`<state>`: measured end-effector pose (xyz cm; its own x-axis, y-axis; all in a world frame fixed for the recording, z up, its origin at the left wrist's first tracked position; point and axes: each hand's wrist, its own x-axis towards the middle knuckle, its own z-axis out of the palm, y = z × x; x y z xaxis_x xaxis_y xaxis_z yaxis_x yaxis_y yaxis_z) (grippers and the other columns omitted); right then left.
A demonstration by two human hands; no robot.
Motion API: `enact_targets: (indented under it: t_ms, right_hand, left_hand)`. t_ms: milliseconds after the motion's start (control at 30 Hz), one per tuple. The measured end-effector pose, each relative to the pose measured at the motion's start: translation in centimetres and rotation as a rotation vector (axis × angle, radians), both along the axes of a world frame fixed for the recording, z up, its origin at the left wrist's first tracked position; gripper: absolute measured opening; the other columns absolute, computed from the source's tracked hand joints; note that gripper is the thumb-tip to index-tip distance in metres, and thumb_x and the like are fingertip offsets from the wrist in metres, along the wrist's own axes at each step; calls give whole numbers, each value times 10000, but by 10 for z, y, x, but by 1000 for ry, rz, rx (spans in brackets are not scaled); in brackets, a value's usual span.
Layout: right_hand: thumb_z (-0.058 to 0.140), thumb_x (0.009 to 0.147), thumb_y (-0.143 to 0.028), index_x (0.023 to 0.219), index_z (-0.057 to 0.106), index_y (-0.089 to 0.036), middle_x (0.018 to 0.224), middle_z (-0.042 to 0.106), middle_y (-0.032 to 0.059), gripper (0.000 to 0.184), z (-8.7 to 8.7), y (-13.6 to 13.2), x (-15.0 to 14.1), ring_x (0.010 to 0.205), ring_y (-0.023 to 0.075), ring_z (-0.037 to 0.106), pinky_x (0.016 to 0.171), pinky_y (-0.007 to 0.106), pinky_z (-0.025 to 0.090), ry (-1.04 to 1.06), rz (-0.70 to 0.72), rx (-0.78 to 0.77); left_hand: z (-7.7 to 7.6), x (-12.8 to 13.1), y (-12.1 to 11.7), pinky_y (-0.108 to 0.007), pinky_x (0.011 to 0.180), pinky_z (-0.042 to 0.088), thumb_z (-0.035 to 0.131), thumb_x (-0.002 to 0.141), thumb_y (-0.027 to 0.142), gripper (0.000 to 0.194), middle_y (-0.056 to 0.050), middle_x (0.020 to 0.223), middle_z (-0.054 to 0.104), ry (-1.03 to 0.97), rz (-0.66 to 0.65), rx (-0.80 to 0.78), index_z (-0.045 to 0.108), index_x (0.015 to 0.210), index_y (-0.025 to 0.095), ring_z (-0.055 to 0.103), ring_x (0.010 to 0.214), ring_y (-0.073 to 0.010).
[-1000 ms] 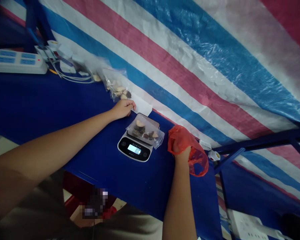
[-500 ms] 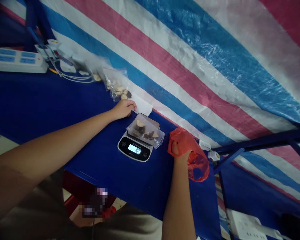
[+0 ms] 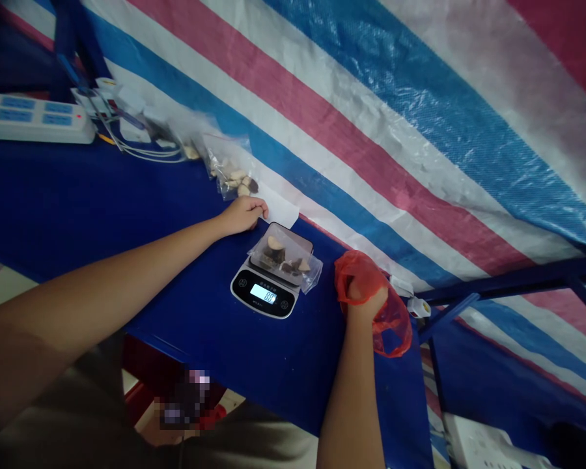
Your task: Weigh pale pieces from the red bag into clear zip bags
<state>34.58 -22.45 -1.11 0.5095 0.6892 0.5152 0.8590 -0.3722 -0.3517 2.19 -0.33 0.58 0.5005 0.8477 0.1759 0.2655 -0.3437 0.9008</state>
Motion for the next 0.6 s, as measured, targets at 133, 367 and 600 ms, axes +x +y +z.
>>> enact_targets:
  t_ms: [133,367,600]
  right_hand:
    - [622,795,-469,1027,696,-123,986,734,186,424,28,-24,-1,985,376,683,953,551,507,86,-148,88]
    - [894,597,-441,867,746,-198,732,710,21,393,72,-73,0,648,203,653,700,375,585,579,-330,628]
    - [929,627,-393,927,758,-237,893,769,33,380,85,-54,-57,786,193,720,698,318,596,989,301,217]
  left_hand:
    - [0,0,0,-248,536,388,455,863,155,220,54,454,487,-3,1,3,653,771,182,501,423,-115]
    - [0,-1,0,-245,533,381,454,870,158,228,55,444,481,-9,-11,13,655,766,181,493,419,-110]
    - [-1,-1,2,-252,534,384,447,873,167,232,49,430,481,3,-18,1,657,777,186,501,422,-123]
